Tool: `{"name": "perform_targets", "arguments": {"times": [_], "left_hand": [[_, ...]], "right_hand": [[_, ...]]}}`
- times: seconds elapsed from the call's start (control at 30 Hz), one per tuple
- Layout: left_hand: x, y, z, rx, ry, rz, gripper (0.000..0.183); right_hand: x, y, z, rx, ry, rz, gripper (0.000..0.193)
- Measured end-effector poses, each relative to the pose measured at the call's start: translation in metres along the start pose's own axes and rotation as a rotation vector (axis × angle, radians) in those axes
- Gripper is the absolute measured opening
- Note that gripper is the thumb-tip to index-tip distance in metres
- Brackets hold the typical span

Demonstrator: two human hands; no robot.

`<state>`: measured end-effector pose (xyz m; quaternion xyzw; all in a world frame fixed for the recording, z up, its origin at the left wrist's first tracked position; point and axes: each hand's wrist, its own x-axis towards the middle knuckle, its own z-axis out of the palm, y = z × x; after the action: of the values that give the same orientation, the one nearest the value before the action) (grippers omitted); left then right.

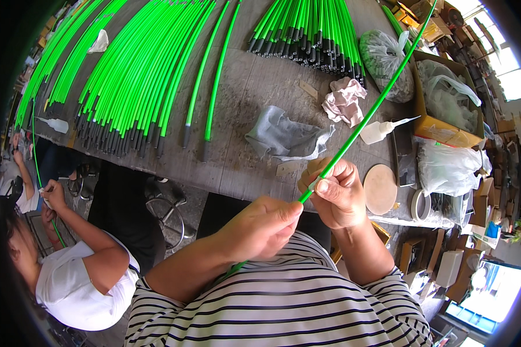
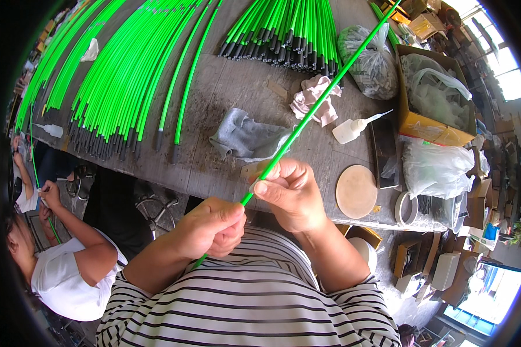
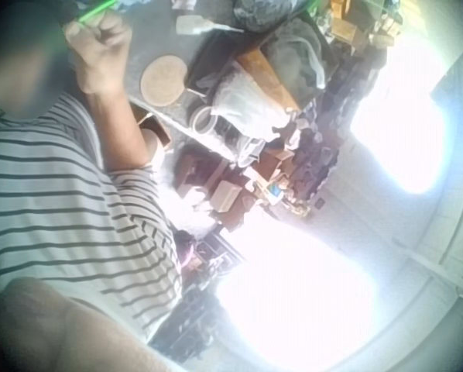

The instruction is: The person applies adhesive from a small bottle onto specific points on green rods and then wipes the area with a cloth, handling the rods one at a time at a large workbench.

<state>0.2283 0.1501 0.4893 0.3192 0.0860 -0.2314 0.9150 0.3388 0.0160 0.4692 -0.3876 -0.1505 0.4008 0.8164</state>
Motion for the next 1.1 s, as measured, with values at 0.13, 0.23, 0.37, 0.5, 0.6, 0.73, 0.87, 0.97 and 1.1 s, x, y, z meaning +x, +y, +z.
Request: {"name": "perform_targets", "arguments": {"times": [0.13,0.23,0.37,0.5,0.6,0.73,0.87,0.97,1.1], "left_hand": [[0.002,-0.007,0.004,0.729,0.308,0.299,0.043],[0.003,-0.005,0.009,0.877,0.414,0.357,0.043],[0.0,0.001,0.001,0.42,0.234,0.168,0.044],[-0.002,0.006,-0.002,0.099,0.112,0.026,0.046],[0.0,0.009,-0.005,0.046,0.024,-0.007,0.047],[0.001,0.01,-0.007,-0.088,-0.086,-0.087,0.048],[0.005,0.004,-0.015,-0.269,-0.252,-0.161,0.048],[0.006,0.0,-0.019,-0.341,-0.338,-0.178,0.048],[0.002,0.009,-0.003,-0.155,-0.085,-0.142,0.047]], "right_hand": [[-0.003,0.003,0.01,-0.048,0.1,-0.007,0.01],[-0.001,0.002,0.008,-0.027,0.081,0.017,0.007],[0.003,0.006,0.001,0.049,-0.008,-0.02,0.007],[0.002,0.005,-0.001,0.101,-0.03,-0.015,0.011],[0.004,0.004,-0.004,0.092,-0.054,-0.005,0.011],[0.005,0.003,-0.006,0.072,-0.077,0.017,0.009],[0.007,0.004,-0.006,0.065,-0.143,0.001,0.01],[0.008,0.005,-0.005,0.107,-0.196,0.016,0.01],[0.006,0.005,-0.006,0.092,-0.164,0.011,0.011]]}}
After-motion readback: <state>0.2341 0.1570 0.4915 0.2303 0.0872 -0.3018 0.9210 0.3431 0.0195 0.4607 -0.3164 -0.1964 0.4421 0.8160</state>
